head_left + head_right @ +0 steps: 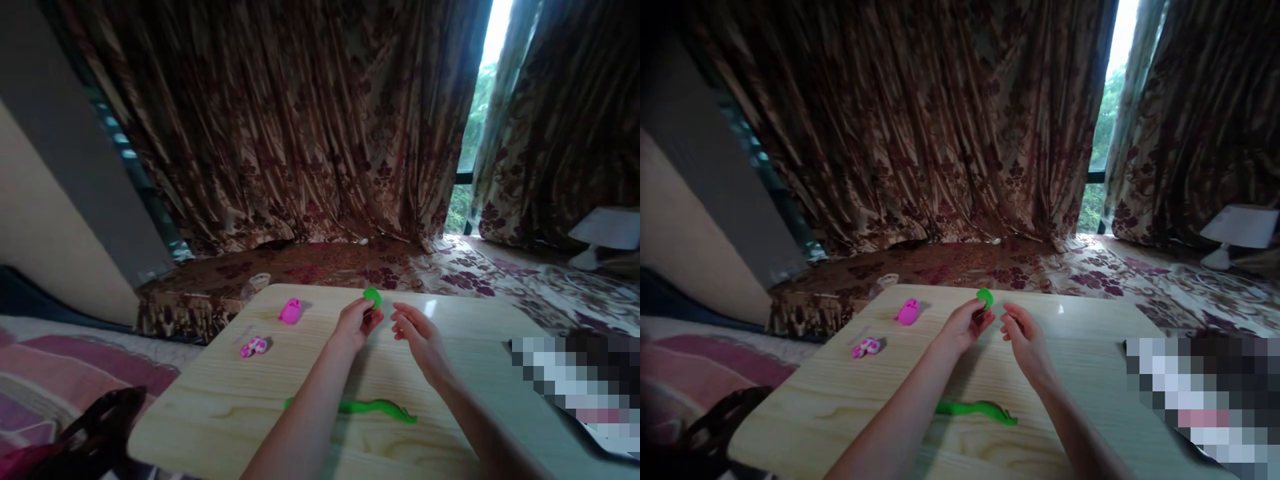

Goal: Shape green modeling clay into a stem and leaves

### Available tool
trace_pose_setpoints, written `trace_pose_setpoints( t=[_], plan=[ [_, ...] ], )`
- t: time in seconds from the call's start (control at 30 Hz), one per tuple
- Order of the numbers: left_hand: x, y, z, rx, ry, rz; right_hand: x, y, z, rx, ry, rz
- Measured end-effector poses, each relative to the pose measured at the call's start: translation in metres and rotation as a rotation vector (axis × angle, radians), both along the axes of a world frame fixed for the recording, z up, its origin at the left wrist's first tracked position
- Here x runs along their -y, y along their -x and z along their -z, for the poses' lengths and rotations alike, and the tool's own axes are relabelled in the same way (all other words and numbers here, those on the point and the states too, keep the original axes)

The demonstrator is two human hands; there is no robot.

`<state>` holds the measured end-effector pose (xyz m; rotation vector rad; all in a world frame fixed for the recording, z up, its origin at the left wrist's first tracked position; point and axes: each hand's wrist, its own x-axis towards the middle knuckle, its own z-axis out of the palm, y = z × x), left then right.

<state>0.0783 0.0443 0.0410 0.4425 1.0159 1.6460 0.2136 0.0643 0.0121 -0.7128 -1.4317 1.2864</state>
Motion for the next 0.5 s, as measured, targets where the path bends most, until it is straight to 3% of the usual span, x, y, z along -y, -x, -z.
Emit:
trace_pose_setpoints(
  t=[0.1, 0.33, 0.5],
  plan=[
    [-0.008, 0.004, 0.001, -0.029, -0.012, -0.006, -0.006, 0.0, 0.006, 0.013, -0.035, 0.034],
    [0.023, -0.008, 0.012, -0.13, -0.074, 0.104, 0.003, 0.0, 0.007, 0.067, -0.188, 0.015],
    [0.036, -0.011, 0.012, -0.111, -0.102, 0.191, 0.01, 0.002, 0.001, 0.084, -0.273, 0.032]
  ],
)
